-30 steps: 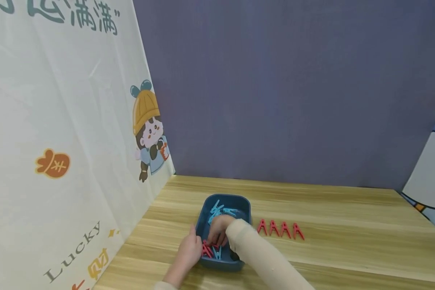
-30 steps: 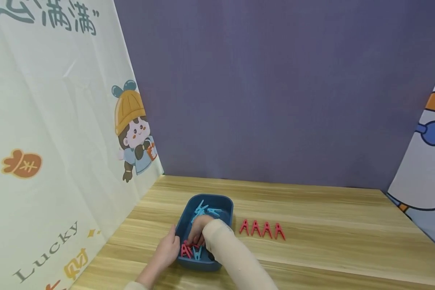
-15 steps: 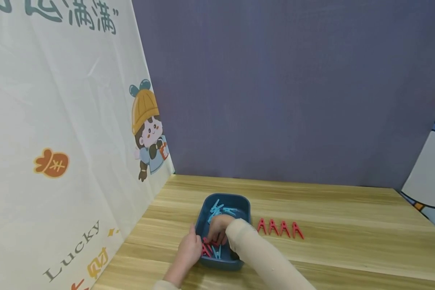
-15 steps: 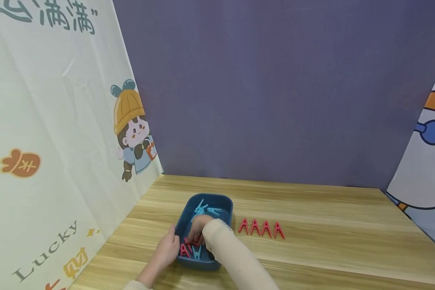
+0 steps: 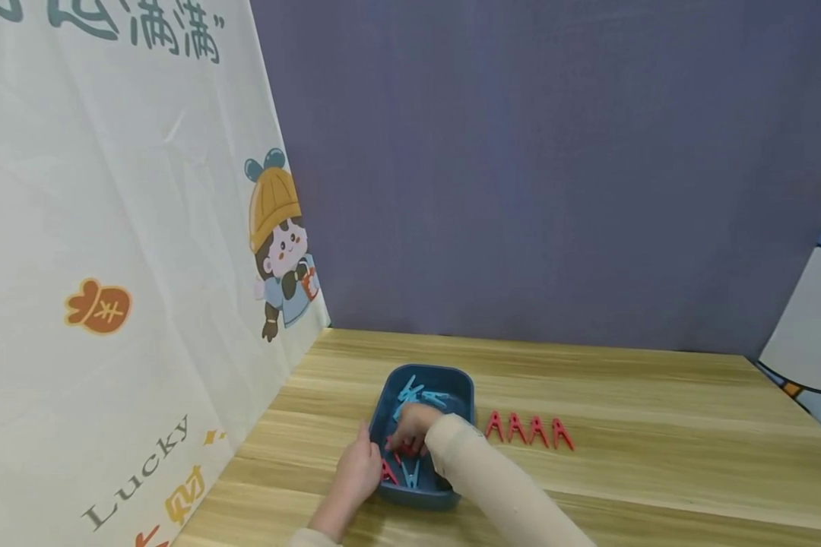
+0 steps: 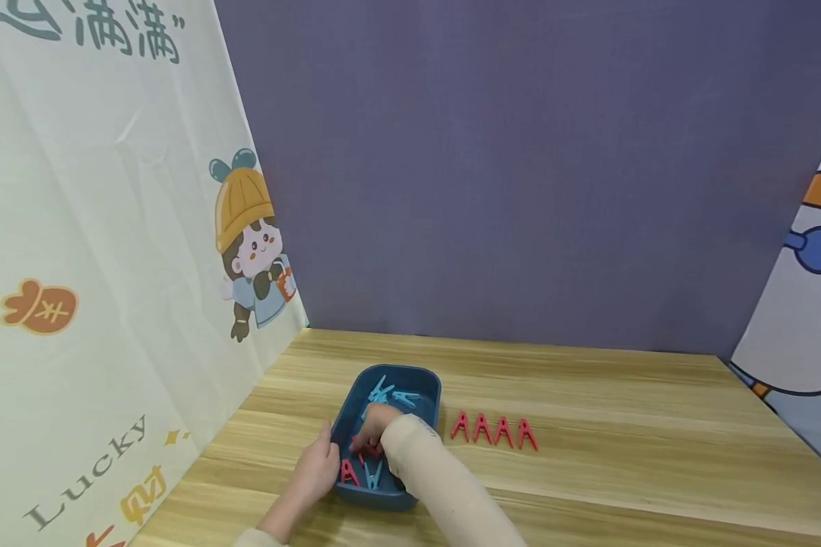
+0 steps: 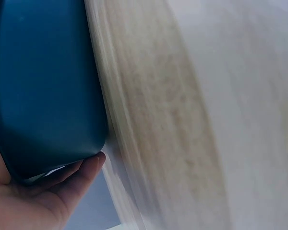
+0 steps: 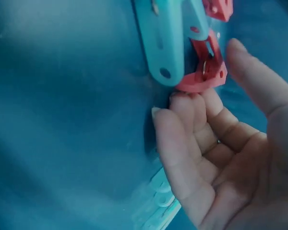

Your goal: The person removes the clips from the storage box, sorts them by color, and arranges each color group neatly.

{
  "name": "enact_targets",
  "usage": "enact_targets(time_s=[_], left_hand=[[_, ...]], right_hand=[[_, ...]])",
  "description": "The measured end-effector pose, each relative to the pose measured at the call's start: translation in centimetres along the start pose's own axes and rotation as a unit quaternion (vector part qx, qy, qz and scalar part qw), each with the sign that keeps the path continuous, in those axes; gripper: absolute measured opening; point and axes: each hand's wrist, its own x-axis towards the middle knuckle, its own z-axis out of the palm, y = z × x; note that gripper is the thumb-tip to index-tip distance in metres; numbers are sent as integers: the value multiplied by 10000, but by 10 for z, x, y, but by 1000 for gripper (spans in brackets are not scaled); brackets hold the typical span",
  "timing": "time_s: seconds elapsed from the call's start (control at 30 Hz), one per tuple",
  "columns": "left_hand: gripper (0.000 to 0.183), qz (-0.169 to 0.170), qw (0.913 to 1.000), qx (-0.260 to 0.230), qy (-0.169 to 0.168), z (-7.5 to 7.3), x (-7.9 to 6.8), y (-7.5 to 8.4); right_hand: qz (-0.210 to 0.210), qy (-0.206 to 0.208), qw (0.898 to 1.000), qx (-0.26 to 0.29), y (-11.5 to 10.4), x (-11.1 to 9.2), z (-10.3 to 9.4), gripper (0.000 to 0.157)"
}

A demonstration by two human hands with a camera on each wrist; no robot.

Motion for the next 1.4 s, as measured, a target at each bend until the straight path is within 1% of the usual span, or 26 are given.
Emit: enact_targets(time_s=[0.1,0.17,0.23,0.37,0.47,0.57,0.67,0.8,0.93,1.07,1.13,1.17,1.3,1.4], left_hand=[[52,25,10000,-5,4,3,1,0],[51,77,9999,40,68,6,1,0],[51,81,9999,62,114,8,2,1],[50,76,9999,77,100,10,1,3],[50,135,9998,108,120,9,0,4],[50,171,9996,160,183,8,0,4],[50,105,9997,172,162,7,0,3],[50,-20,9997,212,135,7,1,2],[51,-80,9997,180,125,6,1,0],[50,35,9991,329,256,5,1,-2],[50,31,9988,372,304,5,1,-2],[49,69,9985,427,341,4,1,-2],[49,-2,9987,409,301,2,1,-1],[50,-30,9989,391,272,2,1,-1]], right_hand=[[5,117,9999,-67,1,-3,-1,20],[-10,113,9999,8,3,-4,-2,19],[-66,44,9999,149,6,-4,-4,16],[-221,-18,9988,446,8,-5,-9,16],[-331,-50,9974,636,4,-8,-15,17],[-477,-174,9952,837,0,-11,-21,16],[-647,-259,9934,906,-3,-14,-26,19],[-818,-224,9913,1011,-4,-17,-32,22],[-900,-220,9869,1324,-3,-20,-40,22],[-1042,-393,9790,1707,-1,-24,-49,22],[-1122,-477,9745,1886,1,-27,-53,23],[-1166,-509,9725,1952,3,-27,-56,23],[-1242,-558,9661,2192,14,-30,-66,23],[-1256,-543,9650,2236,24,-30,-72,22]])
